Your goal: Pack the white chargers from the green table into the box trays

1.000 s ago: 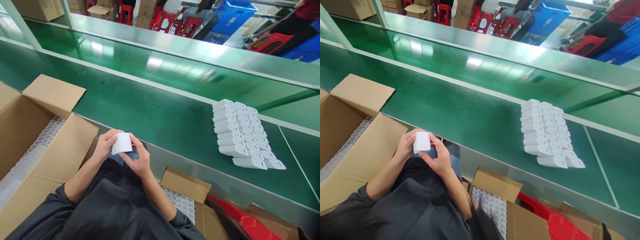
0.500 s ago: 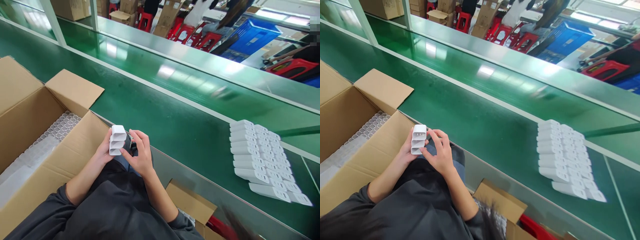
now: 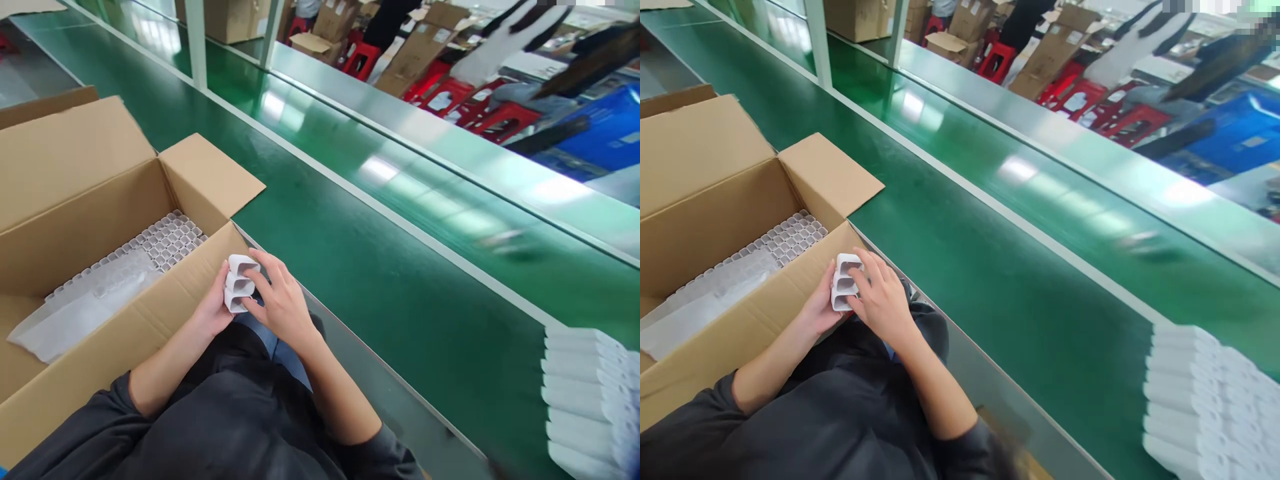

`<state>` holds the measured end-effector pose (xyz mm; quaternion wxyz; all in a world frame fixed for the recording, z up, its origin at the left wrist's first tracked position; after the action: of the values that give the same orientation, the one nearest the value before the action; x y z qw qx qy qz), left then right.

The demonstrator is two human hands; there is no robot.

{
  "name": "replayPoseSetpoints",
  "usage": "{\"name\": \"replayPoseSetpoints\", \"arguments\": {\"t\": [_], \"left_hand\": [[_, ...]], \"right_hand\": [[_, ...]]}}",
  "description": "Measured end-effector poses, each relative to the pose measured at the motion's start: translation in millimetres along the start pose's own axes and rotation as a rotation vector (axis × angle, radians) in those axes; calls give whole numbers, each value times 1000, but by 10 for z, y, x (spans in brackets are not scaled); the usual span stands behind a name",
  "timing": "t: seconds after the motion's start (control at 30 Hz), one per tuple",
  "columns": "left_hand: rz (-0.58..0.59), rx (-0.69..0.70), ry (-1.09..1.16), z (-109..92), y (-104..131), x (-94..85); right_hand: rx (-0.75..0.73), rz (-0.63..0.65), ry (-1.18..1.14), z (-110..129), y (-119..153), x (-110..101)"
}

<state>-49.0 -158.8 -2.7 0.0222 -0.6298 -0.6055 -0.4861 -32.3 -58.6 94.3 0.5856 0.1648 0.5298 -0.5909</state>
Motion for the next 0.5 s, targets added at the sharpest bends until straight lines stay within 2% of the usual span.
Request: {"name": "replayPoseSetpoints", "arguments": {"t": [0.07,0.13,0.2,0.23,0.27,0.33,0.4,0.43,0.5], "left_hand": [[51,218,-206,-245,134,-144],[77,557,-542,-644,379,-352],[-43,849,-993,-1064,684,-663],[-135,921,-1228,-1241,814,-842],[-217,933,-1427,-1385,909,-1029],[-275,733,-1715,-1541,954,-1404],[-176,438,-1779,-1538,893,-1693],[-106,320,-1751,-1502,854,-1778],[-6,193,-1664,-1433,785,-1845]], "right_hand": [[-20,3,-82,-43,-45,-11],[-1,3,-120,-150,-102,-56],[14,3,-96,-279,-195,-111],[12,6,-74,-338,-260,-134],[5,8,-53,-389,-340,-148],[-13,8,-25,-461,-540,-140],[-32,14,-19,-491,-773,-55],[-42,25,-22,-493,-892,23],[-54,62,-26,-482,-1116,247]]}}
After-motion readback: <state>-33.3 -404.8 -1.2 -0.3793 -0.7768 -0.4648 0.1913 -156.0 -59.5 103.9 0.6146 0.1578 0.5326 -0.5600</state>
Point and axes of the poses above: each hand's wrist, its own y-axis away from the middle knuckle, its own x-axis out of the palm, z = x × y, the point moved 6 cm from there along -y, towards the middle knuckle, and after that the axes turned 8 degrees about x, right-handed, at the moved point
